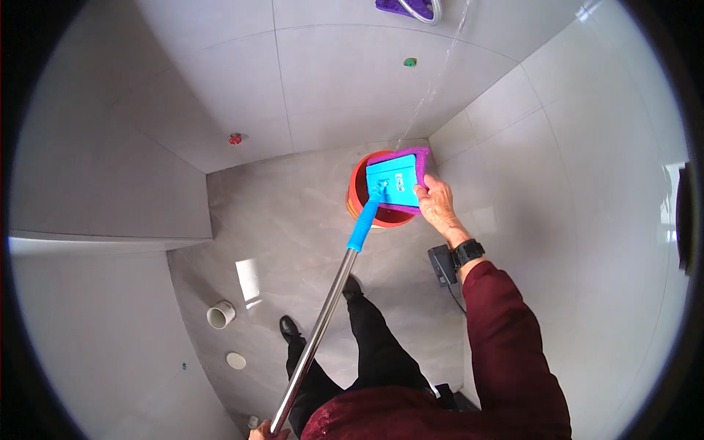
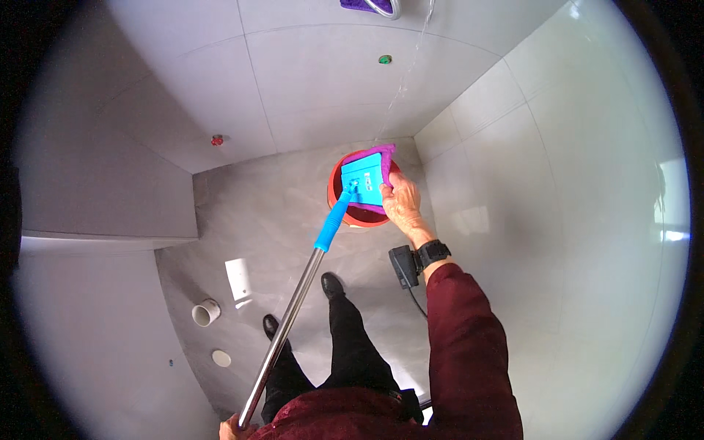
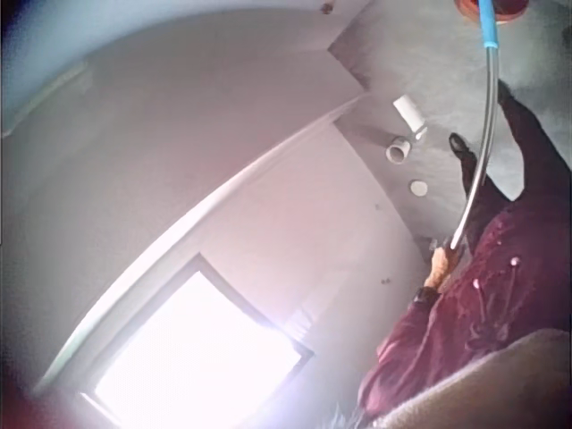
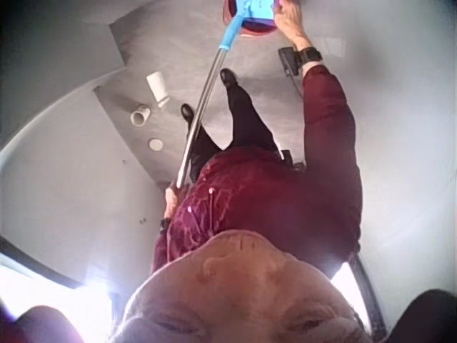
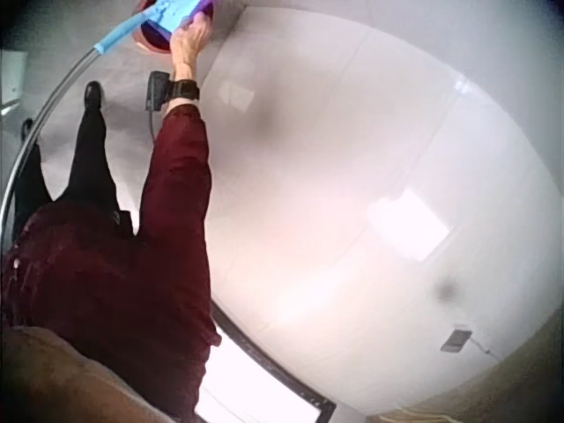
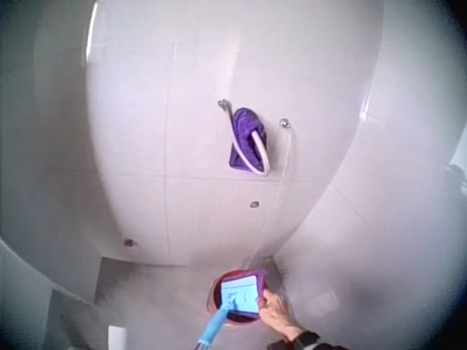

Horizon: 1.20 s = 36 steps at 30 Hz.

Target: Cleaning the walls and a window in a bathroom using a mop and water.

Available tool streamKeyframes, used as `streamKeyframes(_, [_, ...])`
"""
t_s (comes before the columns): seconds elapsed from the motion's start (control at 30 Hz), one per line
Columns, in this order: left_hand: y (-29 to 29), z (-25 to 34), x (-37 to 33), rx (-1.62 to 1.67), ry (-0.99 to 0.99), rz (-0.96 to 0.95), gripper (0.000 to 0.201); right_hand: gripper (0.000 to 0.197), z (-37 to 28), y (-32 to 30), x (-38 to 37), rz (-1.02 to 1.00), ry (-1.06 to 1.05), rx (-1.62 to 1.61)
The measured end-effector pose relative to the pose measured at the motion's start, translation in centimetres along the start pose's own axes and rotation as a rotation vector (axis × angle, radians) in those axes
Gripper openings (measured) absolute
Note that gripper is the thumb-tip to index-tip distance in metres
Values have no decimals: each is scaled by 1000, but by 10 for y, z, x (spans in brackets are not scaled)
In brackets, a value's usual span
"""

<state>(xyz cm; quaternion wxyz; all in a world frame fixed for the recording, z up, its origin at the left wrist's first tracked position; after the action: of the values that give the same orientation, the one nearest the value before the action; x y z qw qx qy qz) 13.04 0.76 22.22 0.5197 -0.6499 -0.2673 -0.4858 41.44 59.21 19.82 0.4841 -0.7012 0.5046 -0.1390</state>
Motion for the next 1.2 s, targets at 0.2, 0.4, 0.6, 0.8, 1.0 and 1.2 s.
streamKeyframes(0.2, [27, -66, -38, -87, 83, 74, 46, 13, -69, 38, 34, -323, -474, 312])
streamKeyframes(0.4, [24, -3, -17, 41, 60, 125, 37, 20, -57, 22, 9, -371, -497, 307])
streamKeyframes(0.6, [69, 39, -94, -79, 107, 179, 30, 34, -39, 17, -6, -197, -474, 451])
streamKeyframes(0.8, [76, 54, -129, -23, 117, 98, 32, 32, -4, 53, 14, -325, -290, 530])
streamKeyframes(1.0, [85, 54, -130, 9, 113, 39, 33, 28, -9, 72, 11, -228, -291, 478])
streamKeyframes(1.2, [96, 59, -112, 58, 115, 0, 32, 31, -18, 75, 12, -204, -217, 420])
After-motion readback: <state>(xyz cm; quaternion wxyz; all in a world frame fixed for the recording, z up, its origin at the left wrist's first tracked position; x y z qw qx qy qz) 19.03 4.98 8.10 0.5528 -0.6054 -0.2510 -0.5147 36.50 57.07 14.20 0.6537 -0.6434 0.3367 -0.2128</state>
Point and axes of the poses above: each hand's wrist, its own x-axis away from the middle knuckle, its own y-axis out of the palm, z = x × y, the point moved 8 cm from there along -x, towards the middle knuckle, and after that the axes turned 15 degrees about -y, right-handed, at the moved point
